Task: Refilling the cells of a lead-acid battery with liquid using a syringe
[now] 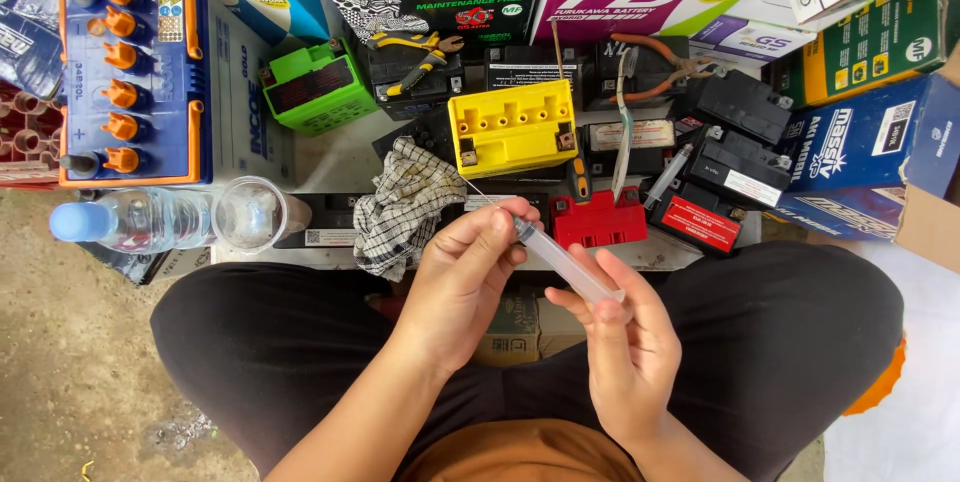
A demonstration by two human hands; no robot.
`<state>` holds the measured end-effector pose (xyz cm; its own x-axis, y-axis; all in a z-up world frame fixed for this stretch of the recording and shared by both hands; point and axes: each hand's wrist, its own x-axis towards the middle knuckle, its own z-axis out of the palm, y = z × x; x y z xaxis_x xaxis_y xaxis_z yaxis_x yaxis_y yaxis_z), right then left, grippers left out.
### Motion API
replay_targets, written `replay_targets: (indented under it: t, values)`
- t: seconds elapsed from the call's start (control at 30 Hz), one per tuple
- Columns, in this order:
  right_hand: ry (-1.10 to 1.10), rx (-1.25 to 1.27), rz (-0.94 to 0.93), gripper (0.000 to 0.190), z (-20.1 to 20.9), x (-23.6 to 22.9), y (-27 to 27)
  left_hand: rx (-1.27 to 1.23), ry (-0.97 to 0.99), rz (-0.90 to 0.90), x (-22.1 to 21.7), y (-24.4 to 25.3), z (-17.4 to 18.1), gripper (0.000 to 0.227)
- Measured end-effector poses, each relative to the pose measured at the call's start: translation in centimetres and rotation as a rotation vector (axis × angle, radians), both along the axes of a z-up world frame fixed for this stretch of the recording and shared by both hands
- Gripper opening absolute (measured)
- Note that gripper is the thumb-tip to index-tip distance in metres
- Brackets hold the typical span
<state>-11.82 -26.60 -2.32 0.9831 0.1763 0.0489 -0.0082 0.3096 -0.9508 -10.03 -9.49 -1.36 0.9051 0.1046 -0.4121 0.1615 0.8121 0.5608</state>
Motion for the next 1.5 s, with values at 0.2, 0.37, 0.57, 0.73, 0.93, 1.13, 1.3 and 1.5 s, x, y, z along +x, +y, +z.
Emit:
replay_targets:
  t: [0.2, 0.37, 0.57, 0.73, 0.93, 1.13, 1.3, 1.5]
  values:
    - [-0.137, -0.298, 0.097, 0.035, 0.6, 0.4, 0.7, 0.041, 0.072, 0.05, -0.1, 0.9, 0.5, 0.021]
    - [-0.451, -0.586, 0.023, 0.034, -0.1, 0.6, 0.9, 0.062, 0.102, 0.135, -0.4, 1.0, -0.4, 0.013]
    - [-0.378, -0.568, 0.021, 0.042, -0.4, 0.1, 0.3, 0.074, 0.117, 0.099, -0.5, 0.6, 0.2, 0.016]
    - [-0.246, -0.443, 0.013, 0.055, -0.2, -0.3, -0.6, 0.124, 0.108, 0.037, 0.2, -0.5, 1.3, 0.017]
    - [-0.075, -0.454, 0.021, 0.046, 1.2, -0.1, -1.5, 0.212, 0.097, 0.004, 0.5, -1.5, 1.6, 0.019]
    - [-0.09, -0.493, 0.052, 0.045, 1.2, -0.6, -2.0, 0.225, 0.08, 0.032, 0.0, -1.2, 1.1, 0.016]
    - [-0.172, -0.558, 0.038, 0.032, 0.8, -0.8, -1.8, 0.193, 0.099, 0.051, -0.6, -0.9, 0.4, 0.017]
    - [-0.057, -0.361, 0.14, 0.034, 0.4, -0.9, -1.6, 0.175, 0.072, 0.003, -0.9, -0.4, 0.7, 0.021]
